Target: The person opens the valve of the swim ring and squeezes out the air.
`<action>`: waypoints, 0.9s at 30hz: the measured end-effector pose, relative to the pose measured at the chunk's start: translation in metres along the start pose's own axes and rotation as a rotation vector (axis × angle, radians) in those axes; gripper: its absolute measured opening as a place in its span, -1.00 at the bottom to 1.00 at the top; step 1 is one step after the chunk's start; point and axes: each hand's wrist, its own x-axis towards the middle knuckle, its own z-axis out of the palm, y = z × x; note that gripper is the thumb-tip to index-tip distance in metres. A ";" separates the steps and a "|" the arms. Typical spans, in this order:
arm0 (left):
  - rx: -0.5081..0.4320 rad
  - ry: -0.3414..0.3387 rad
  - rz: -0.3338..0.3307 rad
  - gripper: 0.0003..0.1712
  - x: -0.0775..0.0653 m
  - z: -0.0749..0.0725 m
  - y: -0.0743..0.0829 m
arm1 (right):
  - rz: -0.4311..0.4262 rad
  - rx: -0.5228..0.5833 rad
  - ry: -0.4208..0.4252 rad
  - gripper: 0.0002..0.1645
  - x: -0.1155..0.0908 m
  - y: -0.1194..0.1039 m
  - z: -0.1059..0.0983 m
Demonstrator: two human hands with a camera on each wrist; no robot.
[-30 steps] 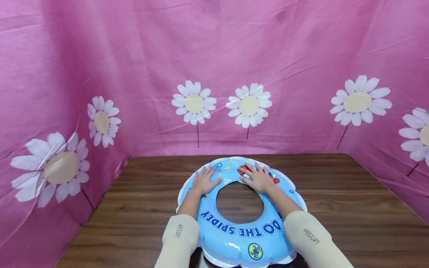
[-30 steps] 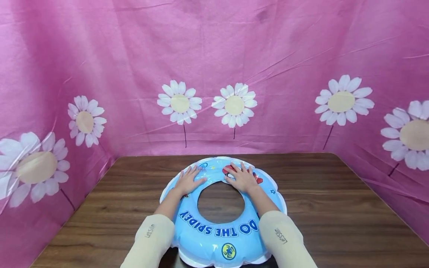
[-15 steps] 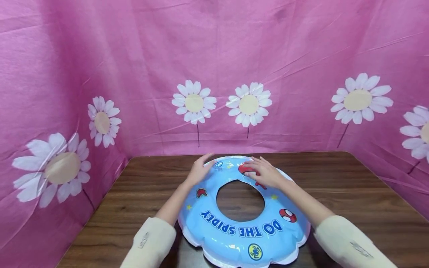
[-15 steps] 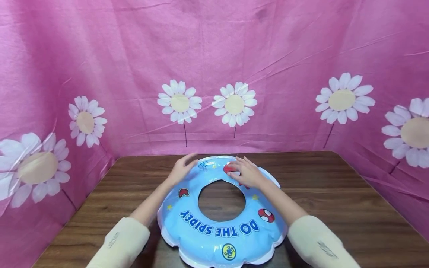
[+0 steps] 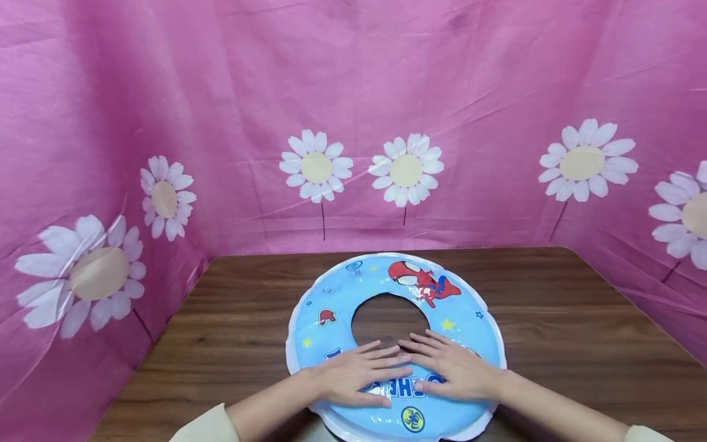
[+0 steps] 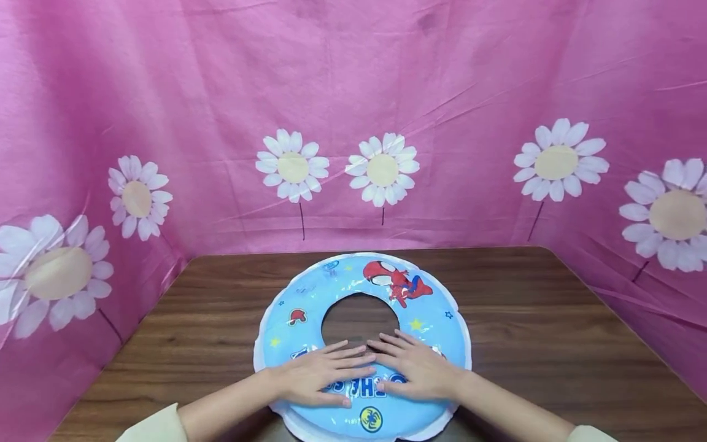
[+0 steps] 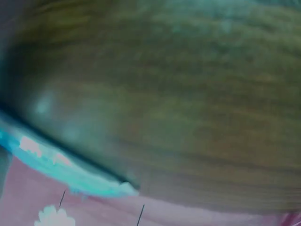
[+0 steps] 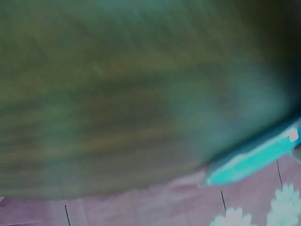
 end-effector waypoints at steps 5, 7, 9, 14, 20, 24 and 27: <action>0.067 -0.004 0.002 -0.33 -0.002 0.019 -0.002 | -0.014 -0.043 -0.026 -0.28 -0.004 0.000 0.018; 0.065 0.006 -0.001 -0.34 -0.002 0.022 -0.002 | -0.015 -0.048 -0.022 -0.27 -0.005 0.001 0.020; 0.066 0.015 -0.002 -0.34 -0.002 0.023 -0.002 | -0.009 -0.041 -0.022 -0.27 -0.005 0.000 0.021; 0.088 0.057 0.019 -0.30 -0.001 0.021 -0.002 | 0.076 0.068 -0.031 -0.22 -0.006 -0.002 0.018; 0.327 0.148 0.042 -0.21 0.000 0.010 0.003 | 0.209 0.497 -0.021 -0.39 -0.005 0.006 0.000; 0.386 0.129 -0.050 -0.18 -0.003 0.000 0.007 | 0.161 0.442 -0.054 -0.46 -0.001 0.018 -0.016; 0.248 0.072 -0.120 -0.22 -0.006 -0.011 0.005 | 0.043 0.200 -0.031 -0.42 0.003 0.031 -0.022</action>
